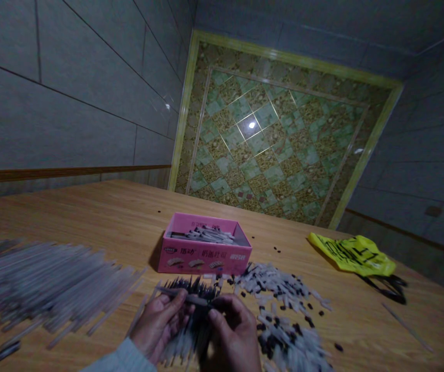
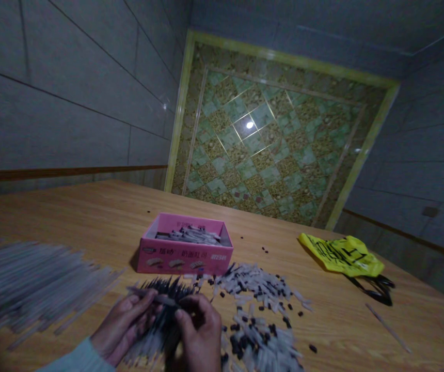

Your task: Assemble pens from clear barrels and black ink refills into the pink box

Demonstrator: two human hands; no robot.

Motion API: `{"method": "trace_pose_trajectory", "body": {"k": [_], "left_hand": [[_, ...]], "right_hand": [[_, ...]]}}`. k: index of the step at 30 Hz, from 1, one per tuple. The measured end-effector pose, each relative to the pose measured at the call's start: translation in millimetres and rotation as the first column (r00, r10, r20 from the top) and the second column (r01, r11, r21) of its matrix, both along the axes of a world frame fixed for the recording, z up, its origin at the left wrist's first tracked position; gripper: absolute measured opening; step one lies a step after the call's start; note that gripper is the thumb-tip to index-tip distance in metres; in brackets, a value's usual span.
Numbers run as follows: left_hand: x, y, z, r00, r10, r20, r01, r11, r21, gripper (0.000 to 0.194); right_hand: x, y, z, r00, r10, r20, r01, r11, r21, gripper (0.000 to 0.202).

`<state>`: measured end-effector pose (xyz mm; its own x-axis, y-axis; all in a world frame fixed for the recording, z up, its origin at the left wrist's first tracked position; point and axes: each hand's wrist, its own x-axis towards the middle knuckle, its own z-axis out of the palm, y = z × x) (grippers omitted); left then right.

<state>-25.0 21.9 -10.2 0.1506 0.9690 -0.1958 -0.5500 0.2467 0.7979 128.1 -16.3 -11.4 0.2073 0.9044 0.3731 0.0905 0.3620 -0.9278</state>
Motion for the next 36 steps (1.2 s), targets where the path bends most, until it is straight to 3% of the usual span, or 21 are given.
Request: {"method": "trace_pose_trajectory", "body": {"k": [13, 20, 23, 26, 32, 36], "left_hand": [[0.1, -6.6, 9.7, 0.998, 0.01, -0.066, -0.008, 1.0, 0.028, 0.033], [-2.6, -2.9, 7.0, 0.991, -0.028, -0.134, 0.053, 0.982, 0.181, 0.028], [-2.6, -3.5, 6.5, 0.982, -0.01, -0.191, 0.06, 0.964, 0.26, 0.026], [-2.4, -4.0, 7.6, 0.978, 0.005, -0.207, 0.047, 0.968, 0.247, 0.028], [-3.3, -2.3, 7.6, 0.988, -0.014, -0.156, 0.045, 0.98, 0.196, 0.029], [-2.4, -3.3, 7.0, 0.985, -0.022, -0.169, 0.054, 0.981, 0.187, 0.029]], "right_hand": [[0.6, -2.3, 2.0, 0.996, -0.032, 0.084, 0.032, 0.999, 0.01, 0.01], [1.0, 1.1, -5.8, 1.0, -0.022, -0.009, 0.021, 0.997, -0.073, 0.016], [-0.1, 2.2, -11.6, 0.998, 0.022, -0.061, -0.03, 0.99, -0.135, 0.03], [-0.6, 0.9, -10.9, 0.996, 0.066, -0.061, -0.076, 0.981, -0.179, 0.041], [1.7, -0.4, -7.8, 0.993, 0.039, 0.114, -0.036, 0.999, -0.028, 0.023], [2.3, 0.9, -10.8, 0.99, 0.029, 0.136, -0.015, 0.995, -0.099, 0.037]]}}
